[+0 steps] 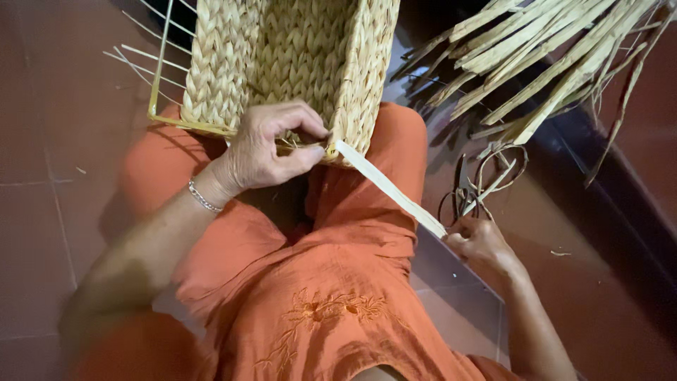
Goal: The person sits on the floor with a woven water-hyacinth basket on their lap and weaves flat palm-leaf strips around the basket's rim, folding and tucking the strips to bind the edge. They work the strip around the rim section by section, pressing each fold into place by hand.
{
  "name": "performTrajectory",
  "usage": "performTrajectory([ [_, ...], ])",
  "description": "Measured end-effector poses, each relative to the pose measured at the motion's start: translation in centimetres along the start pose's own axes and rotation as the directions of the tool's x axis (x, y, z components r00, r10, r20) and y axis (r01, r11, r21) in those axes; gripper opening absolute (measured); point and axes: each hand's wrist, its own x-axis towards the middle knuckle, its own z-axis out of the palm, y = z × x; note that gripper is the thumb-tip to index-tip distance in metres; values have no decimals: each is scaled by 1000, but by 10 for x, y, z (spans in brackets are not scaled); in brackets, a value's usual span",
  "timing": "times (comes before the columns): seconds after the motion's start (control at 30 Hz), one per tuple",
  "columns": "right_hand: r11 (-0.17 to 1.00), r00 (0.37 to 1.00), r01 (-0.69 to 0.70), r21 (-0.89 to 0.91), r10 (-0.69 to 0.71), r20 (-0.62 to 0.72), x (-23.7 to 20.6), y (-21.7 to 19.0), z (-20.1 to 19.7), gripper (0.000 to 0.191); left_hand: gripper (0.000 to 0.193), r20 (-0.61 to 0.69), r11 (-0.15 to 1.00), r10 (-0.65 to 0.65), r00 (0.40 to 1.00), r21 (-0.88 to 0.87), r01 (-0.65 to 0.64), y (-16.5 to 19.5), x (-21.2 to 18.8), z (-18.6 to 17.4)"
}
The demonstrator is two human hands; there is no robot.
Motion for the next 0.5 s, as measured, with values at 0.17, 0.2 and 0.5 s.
performTrajectory([
  [0.17,742,748,583,-332,-649,-136,1,-45,-9,26,24,-58,990,91,994,117,-83,5,1,5],
  [0.2,584,557,751,-308,-811,-179,0,-58,-12,30,24,-82,984,102,991,157,-88,7,0,8],
  [0.5,317,382,903,290,-901,-206,19,-162,28,17,54,-253,928,92,963,372,9,14,-18,34],
])
